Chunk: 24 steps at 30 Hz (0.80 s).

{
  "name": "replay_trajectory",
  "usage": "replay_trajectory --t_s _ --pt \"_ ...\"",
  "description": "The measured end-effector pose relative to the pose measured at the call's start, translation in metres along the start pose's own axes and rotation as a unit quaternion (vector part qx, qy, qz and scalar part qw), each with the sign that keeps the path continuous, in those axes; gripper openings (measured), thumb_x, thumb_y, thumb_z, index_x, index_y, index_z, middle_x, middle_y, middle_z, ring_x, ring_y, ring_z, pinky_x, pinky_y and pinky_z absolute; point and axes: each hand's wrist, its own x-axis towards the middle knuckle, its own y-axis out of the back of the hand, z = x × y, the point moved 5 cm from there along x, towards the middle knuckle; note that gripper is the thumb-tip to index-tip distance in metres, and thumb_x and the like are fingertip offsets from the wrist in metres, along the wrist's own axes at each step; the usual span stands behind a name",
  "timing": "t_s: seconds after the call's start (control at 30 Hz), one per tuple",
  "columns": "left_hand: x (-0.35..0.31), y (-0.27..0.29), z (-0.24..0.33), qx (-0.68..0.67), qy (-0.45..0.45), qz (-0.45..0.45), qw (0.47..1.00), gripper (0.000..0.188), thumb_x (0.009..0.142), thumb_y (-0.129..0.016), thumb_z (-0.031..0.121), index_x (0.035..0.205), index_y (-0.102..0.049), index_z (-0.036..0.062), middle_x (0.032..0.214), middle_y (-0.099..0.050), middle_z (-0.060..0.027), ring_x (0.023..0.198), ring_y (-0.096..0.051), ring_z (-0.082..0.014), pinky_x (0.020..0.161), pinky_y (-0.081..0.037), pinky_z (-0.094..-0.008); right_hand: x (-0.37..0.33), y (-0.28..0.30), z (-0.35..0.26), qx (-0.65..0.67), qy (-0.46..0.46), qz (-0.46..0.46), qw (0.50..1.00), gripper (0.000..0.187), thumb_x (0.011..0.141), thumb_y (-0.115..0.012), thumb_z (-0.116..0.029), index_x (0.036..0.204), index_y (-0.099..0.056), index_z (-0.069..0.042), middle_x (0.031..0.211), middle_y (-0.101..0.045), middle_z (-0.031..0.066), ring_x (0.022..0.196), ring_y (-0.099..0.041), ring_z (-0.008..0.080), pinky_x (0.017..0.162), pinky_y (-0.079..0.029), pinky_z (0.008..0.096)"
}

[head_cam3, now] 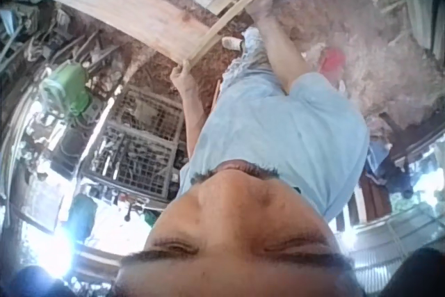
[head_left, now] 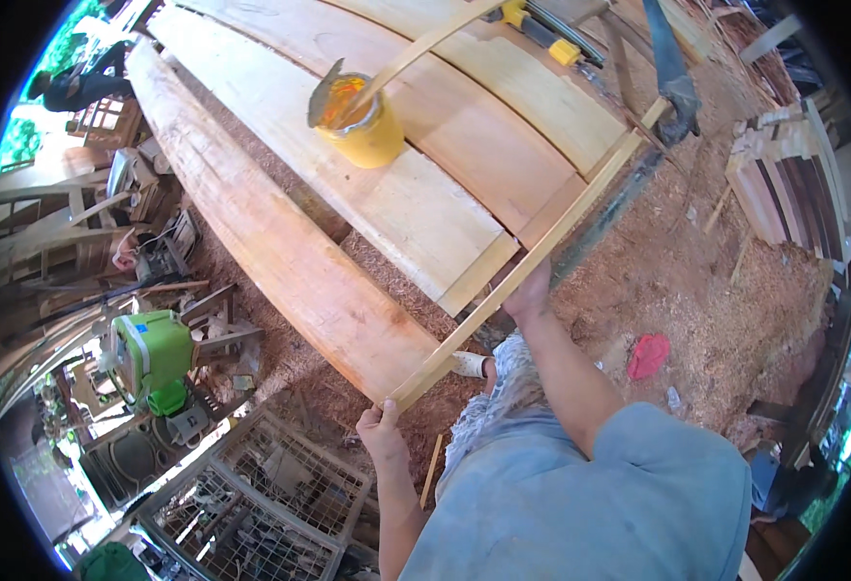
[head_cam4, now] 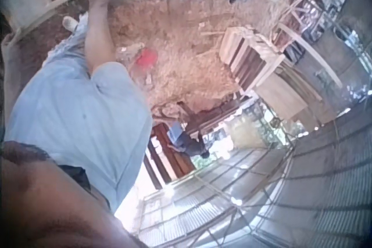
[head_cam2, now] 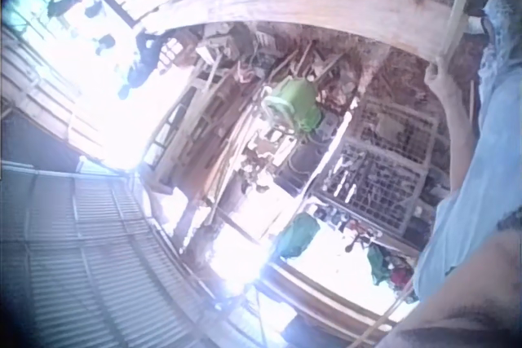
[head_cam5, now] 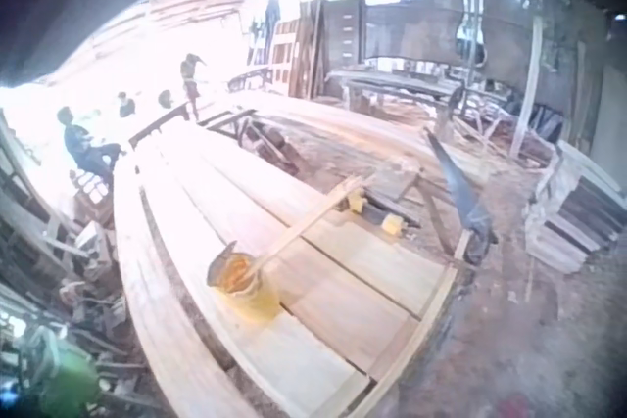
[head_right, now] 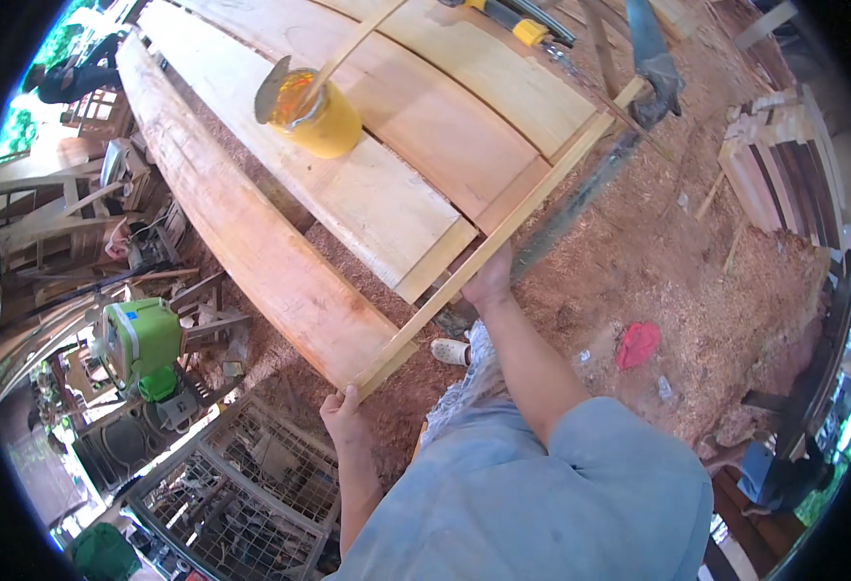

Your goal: The person applies adhesive from a yellow container onto a thin wooden strip and a larger board, then aligns and attaches the strip using a yellow nail gun.

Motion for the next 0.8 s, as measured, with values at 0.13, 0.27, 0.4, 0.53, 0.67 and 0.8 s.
replay_trajectory --t_s 0.13,0.27,0.4,0.53,0.67,0.8 --pt "-0.001 -0.004 0.002 -0.01 -0.014 -0.006 1.0 0.013 0.093 -0.069 0.005 0.091 -0.065 -0.0069 0.102 -0.072 -0.0162 0.091 -0.066 -0.0168 0.085 -0.05 -0.0314 0.016 0.013 0.003 0.026 -0.06 0.061 0.996 0.073 0.099 -0.042 -0.067 0.143 -0.049 -0.01 0.139 -0.058 0.0092 0.126 -0.057 0.0273 0.106 -0.049 0.0438" --pt "-0.004 -0.007 0.011 -0.028 0.002 -0.008 1.0 0.017 0.093 -0.069 0.005 0.082 -0.059 -0.002 0.099 -0.071 -0.0148 0.09 -0.065 -0.0167 0.084 -0.051 -0.0322 0.027 0.017 -0.027 -0.083 -0.07 0.006 0.994 0.071 0.102 -0.036 -0.064 0.146 -0.044 -0.009 0.144 -0.054 0.0106 0.131 -0.052 0.0299 0.115 -0.039 0.048" --pt "-0.001 0.003 0.002 -0.011 0.009 0.005 1.0 0.021 0.093 -0.069 0.004 0.078 -0.055 0.0016 0.094 -0.069 -0.0111 0.085 -0.062 -0.0148 0.079 -0.049 -0.0313 0.058 0.031 -0.129 0.038 0.098 0.06 0.993 0.061 0.106 -0.031 -0.056 0.142 -0.049 -0.01 0.137 -0.057 0.0118 0.127 -0.053 0.0342 0.108 -0.041 0.0548" --pt "-0.007 -0.008 0.014 -0.022 0.018 0.004 1.0 0.02 0.094 -0.067 0.003 0.078 -0.056 0.0034 0.092 -0.068 -0.0092 0.083 -0.061 -0.0134 0.078 -0.047 -0.0297 0.094 0.033 -0.162 -0.056 0.122 0.09 0.987 0.06 0.105 -0.035 -0.057 0.141 -0.05 -0.012 0.137 -0.056 0.0131 0.126 -0.053 0.0323 0.107 -0.041 0.0556" --pt "-0.006 -0.004 0.011 0.01 0.009 0.012 1.0 0.019 0.094 -0.065 0.003 0.078 -0.056 0.0023 0.093 -0.068 -0.0096 0.088 -0.062 -0.014 0.084 -0.047 -0.0305 0.099 0.036 -0.155 0.01 0.063 0.07 0.995 0.058 0.102 -0.045 -0.055 0.139 -0.054 -0.011 0.132 -0.061 0.0134 0.118 -0.058 0.0333 0.101 -0.047 0.0535" --pt "-0.002 0.007 0.001 0.003 0.02 0.004 1.0 0.02 0.094 -0.065 0.004 0.077 -0.055 0.0031 0.093 -0.068 -0.0091 0.089 -0.062 -0.014 0.085 -0.047 -0.0302 0.095 0.028 -0.154 0.057 0.03 0.022 0.998 0.058 0.102 -0.047 -0.054 0.138 -0.054 -0.009 0.132 -0.062 0.0138 0.12 -0.058 0.0338 0.099 -0.049 0.0547"
